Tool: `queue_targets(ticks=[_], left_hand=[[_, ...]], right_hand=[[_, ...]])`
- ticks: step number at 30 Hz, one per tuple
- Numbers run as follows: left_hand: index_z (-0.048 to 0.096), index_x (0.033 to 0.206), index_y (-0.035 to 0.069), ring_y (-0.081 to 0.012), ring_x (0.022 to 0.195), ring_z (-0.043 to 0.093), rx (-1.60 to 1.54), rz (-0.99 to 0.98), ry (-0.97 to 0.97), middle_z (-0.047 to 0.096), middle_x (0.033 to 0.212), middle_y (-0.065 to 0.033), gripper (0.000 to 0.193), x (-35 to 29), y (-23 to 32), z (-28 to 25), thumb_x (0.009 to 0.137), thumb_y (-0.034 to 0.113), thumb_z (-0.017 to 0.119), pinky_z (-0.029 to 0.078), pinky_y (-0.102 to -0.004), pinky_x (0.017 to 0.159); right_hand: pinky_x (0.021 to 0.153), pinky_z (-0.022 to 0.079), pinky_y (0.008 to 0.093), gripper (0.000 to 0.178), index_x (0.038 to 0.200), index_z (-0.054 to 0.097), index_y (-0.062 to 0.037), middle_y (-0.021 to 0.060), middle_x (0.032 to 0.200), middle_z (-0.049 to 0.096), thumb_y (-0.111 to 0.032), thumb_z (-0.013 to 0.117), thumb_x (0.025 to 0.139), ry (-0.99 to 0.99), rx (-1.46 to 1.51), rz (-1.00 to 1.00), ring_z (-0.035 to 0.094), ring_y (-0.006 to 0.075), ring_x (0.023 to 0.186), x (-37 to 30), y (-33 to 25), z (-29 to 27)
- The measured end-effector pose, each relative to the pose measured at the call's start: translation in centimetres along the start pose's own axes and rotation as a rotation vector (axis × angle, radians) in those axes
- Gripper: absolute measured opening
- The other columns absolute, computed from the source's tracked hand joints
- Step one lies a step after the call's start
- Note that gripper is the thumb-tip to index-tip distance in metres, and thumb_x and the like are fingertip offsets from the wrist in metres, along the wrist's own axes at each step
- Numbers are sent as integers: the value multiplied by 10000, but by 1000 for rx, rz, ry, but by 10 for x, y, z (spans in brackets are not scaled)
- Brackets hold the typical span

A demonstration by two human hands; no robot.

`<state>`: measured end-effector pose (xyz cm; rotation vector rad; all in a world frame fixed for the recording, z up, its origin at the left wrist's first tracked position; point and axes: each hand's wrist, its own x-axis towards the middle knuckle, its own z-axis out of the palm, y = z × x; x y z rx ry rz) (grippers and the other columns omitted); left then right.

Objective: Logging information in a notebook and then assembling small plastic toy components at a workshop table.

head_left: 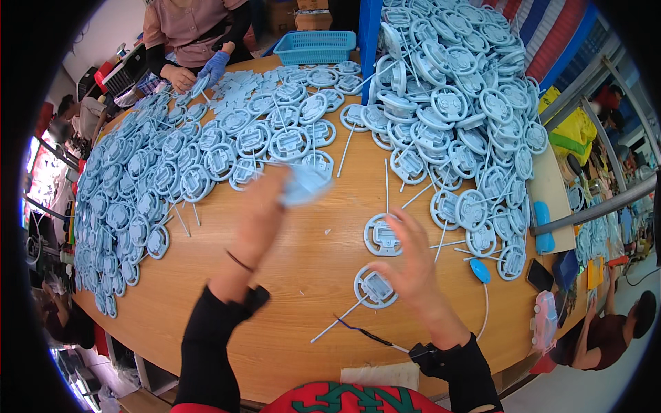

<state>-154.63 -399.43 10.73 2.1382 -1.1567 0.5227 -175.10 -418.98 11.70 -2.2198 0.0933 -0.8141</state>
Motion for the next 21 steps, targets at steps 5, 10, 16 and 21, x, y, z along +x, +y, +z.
queue_targets(ticks=[5,10,16,21], left_hand=[[508,1300,73,-372,1195,482,557,-159,86,511,1288,-189,608,30,-95,-32,732,102,724,410,-459,950],[494,1335,95,-419,1299,376,374,-86,-107,457,1345,-204,681,37,-121,43,738,272,770,333,-496,1044],[472,1373,125,-381,1390,248,296,149,-368,400,1433,-153,653,92,-98,183,838,464,632,237,-502,1115],[524,1316,83,-345,1382,260,400,63,-482,424,1426,-122,649,95,-146,232,913,580,422,143,-484,1148]], right_hand=[[979,417,428,473,1230,546,-6,208,1254,547,-143,700,804,-35,-139,210,521,381,1155,-57,96,-18],[997,395,426,373,1209,550,-1,191,1267,542,-132,616,867,-94,-244,333,514,356,1173,-100,148,-5],[987,373,461,306,1142,604,-40,145,1240,558,-142,599,853,-137,-455,235,509,334,1181,-107,160,6],[991,379,445,285,1132,610,-36,143,1246,557,-118,590,860,-149,-420,243,507,341,1180,-104,158,4]])
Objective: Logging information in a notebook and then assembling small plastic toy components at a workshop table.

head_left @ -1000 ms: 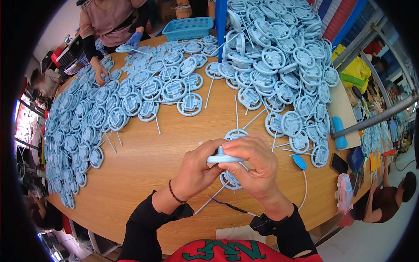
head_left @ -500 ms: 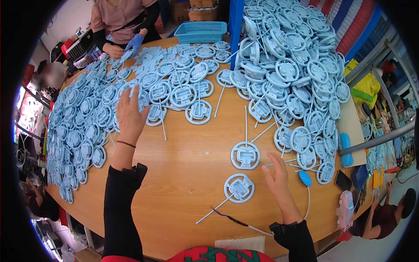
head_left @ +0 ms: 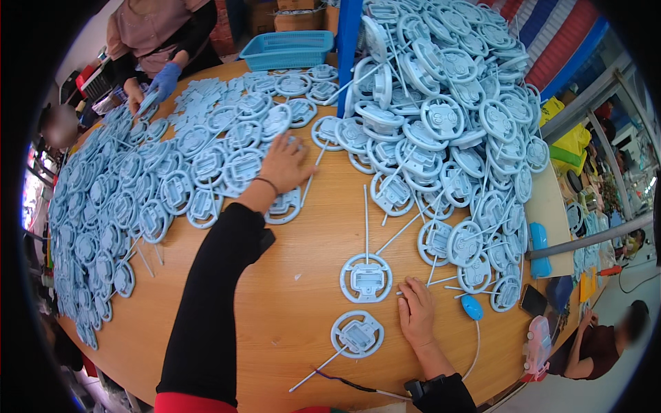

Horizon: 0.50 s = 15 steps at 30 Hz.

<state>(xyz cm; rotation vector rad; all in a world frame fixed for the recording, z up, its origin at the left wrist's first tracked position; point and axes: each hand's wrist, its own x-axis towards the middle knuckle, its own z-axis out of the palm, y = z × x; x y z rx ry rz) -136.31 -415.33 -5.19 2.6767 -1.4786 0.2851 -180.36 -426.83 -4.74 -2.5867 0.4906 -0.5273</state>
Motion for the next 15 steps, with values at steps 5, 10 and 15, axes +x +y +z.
queue_targets(ticks=[5,10,15], left_hand=[[513,1311,82,-337,1362,297,18,-121,-76,423,1411,-121,560,-19,-45,-16,930,489,455,178,-466,1139],[565,1231,77,-348,1309,372,101,-46,42,502,1331,-132,443,-47,-99,-1,902,373,542,273,-490,1085],[571,1217,56,-367,1147,536,-157,-123,12,606,1172,-185,405,13,-41,-22,861,246,604,412,-454,975]], right_hand=[[983,388,437,276,1123,614,-46,137,1233,561,-130,599,860,13,-14,49,513,334,1173,-1,1,-2],[988,381,444,293,1121,607,-50,135,1230,550,-142,619,842,9,29,48,506,337,1173,4,-2,-5],[996,370,449,342,1165,583,-65,136,1256,523,-167,628,842,-26,4,40,482,326,1200,3,0,-10]])
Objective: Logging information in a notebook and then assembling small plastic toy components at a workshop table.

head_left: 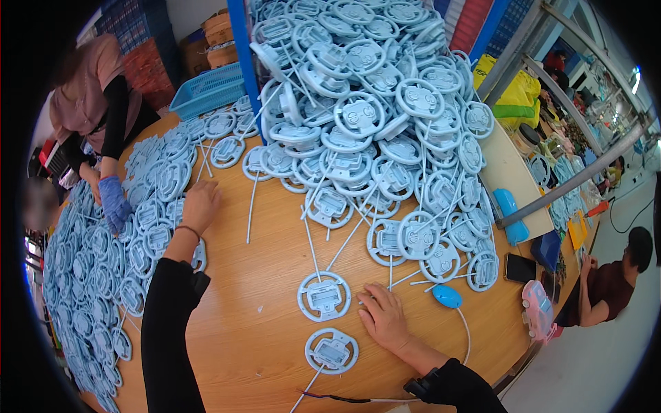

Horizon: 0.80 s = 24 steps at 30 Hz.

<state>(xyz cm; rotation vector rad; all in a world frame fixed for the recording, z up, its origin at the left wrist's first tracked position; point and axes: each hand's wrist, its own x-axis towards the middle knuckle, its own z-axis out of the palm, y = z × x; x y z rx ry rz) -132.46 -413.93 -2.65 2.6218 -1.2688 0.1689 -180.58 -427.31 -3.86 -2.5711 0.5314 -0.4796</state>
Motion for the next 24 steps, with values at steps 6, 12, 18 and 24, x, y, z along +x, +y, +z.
queue_targets(ticks=[6,12,18,24], left_hand=[[554,1227,2,-303,952,629,-716,-126,384,661,1051,-155,429,117,81,45,905,286,570,484,-385,834],[596,1129,-37,-116,787,591,-1166,-360,357,655,944,-82,414,154,99,54,874,288,628,462,-262,676],[479,1166,-37,-195,916,583,-1005,-395,457,604,1071,-145,587,174,87,58,824,390,691,463,-295,799],[485,1301,15,-313,1043,584,-956,-317,389,621,1134,-192,748,195,89,54,862,618,552,434,-357,896]], right_hand=[[995,390,446,364,1201,562,-54,155,1270,503,-173,625,863,-137,261,84,471,353,1199,9,-4,-38],[973,415,405,377,1217,540,-8,185,1222,548,-126,636,872,173,28,194,525,337,1144,36,88,-124],[967,412,373,387,1225,548,13,202,1204,569,-258,533,949,273,-142,315,539,334,1134,110,229,-194],[1031,360,349,581,1320,473,37,197,1315,524,-425,428,971,259,51,496,507,285,1204,197,334,-203]])
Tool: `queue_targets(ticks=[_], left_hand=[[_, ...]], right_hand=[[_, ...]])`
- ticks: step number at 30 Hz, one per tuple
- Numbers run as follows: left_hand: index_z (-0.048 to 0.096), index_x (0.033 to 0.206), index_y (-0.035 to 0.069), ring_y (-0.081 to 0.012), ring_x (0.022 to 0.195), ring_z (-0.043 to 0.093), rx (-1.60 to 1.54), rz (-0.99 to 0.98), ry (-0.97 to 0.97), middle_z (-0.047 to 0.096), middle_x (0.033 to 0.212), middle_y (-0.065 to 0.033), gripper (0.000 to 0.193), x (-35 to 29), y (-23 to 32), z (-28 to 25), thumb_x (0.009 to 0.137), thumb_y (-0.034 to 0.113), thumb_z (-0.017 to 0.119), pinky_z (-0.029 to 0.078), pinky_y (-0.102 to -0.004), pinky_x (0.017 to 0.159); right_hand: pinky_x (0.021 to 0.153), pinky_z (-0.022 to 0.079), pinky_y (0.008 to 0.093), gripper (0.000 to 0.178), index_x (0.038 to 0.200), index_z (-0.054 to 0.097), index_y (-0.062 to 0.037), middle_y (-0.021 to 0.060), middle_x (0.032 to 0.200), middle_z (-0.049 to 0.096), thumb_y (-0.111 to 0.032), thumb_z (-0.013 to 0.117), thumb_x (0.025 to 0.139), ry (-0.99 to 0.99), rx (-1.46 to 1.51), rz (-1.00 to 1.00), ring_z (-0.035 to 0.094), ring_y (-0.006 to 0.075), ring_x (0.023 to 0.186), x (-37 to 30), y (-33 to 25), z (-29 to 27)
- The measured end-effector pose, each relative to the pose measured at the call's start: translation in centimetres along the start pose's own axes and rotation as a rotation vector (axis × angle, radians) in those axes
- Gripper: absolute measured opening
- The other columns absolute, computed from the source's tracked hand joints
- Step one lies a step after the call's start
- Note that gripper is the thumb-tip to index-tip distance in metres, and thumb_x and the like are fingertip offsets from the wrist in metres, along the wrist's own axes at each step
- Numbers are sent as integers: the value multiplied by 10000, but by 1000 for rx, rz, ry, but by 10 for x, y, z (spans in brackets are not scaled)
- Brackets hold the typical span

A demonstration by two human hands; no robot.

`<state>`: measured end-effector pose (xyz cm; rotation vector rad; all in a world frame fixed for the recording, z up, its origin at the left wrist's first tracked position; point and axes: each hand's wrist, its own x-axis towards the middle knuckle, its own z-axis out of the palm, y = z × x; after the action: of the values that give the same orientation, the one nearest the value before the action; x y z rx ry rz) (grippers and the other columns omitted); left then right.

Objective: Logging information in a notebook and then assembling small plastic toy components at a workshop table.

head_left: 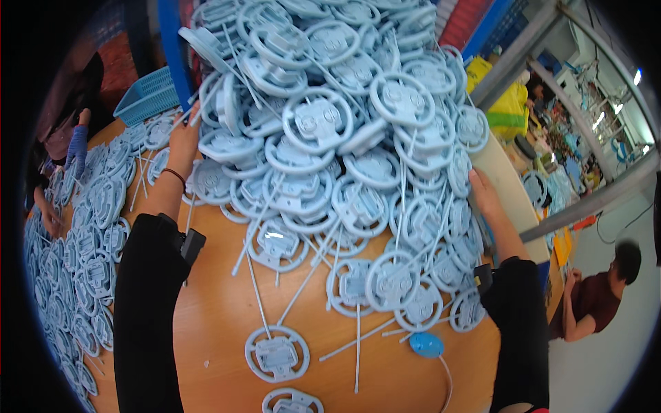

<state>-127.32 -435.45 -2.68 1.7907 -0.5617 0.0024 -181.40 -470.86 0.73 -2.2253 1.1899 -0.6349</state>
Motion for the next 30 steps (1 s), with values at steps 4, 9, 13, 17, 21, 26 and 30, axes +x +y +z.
queue_targets(ticks=[4,9,13,17,21,26,30], left_hand=[[490,1309,28,-334,1065,591,210,181,-38,617,1132,-210,592,2,6,-19,935,485,525,464,-363,870],[448,1356,99,-291,1033,607,154,41,-184,586,1214,-177,589,2,25,-32,935,506,513,503,-354,798],[459,1348,107,-205,901,608,-3,-44,-285,616,1077,-125,586,-4,42,-19,902,477,547,506,-316,726],[530,1283,118,-214,839,637,116,-108,-192,653,1001,-121,569,16,25,-32,853,491,559,510,-324,704],[518,1301,122,-270,909,650,165,-168,-223,633,1105,-157,628,7,51,-22,857,566,529,533,-391,745],[547,1249,61,-221,980,613,-60,11,-179,648,1082,-133,535,21,11,-14,865,430,594,478,-321,851],[529,1243,34,-214,968,604,-213,88,-113,653,1079,-133,496,13,26,-14,864,342,613,470,-325,866]], right_hand=[[1040,351,329,637,1343,469,27,158,1354,509,-482,395,967,-25,548,284,489,246,1224,-1,-42,44],[1023,365,350,650,1293,509,42,197,1283,557,-501,377,960,-101,324,196,512,297,1197,-4,-19,38],[1028,356,403,697,1256,517,77,281,1266,536,-532,380,947,-155,-97,33,490,405,1198,-38,-15,32],[955,413,406,672,1265,538,42,225,1241,574,-537,441,937,-314,-93,37,528,348,1166,-80,-59,19],[886,439,312,599,1262,572,-21,152,1234,592,-513,495,929,-489,41,366,550,228,1129,-47,-46,-42],[1004,393,354,578,1294,529,-18,180,1290,553,-472,492,937,48,42,38,512,269,1211,8,-57,5],[1061,346,406,689,1433,322,-77,211,1404,445,-469,509,898,-118,-70,-59,443,358,1280,53,-8,72]])
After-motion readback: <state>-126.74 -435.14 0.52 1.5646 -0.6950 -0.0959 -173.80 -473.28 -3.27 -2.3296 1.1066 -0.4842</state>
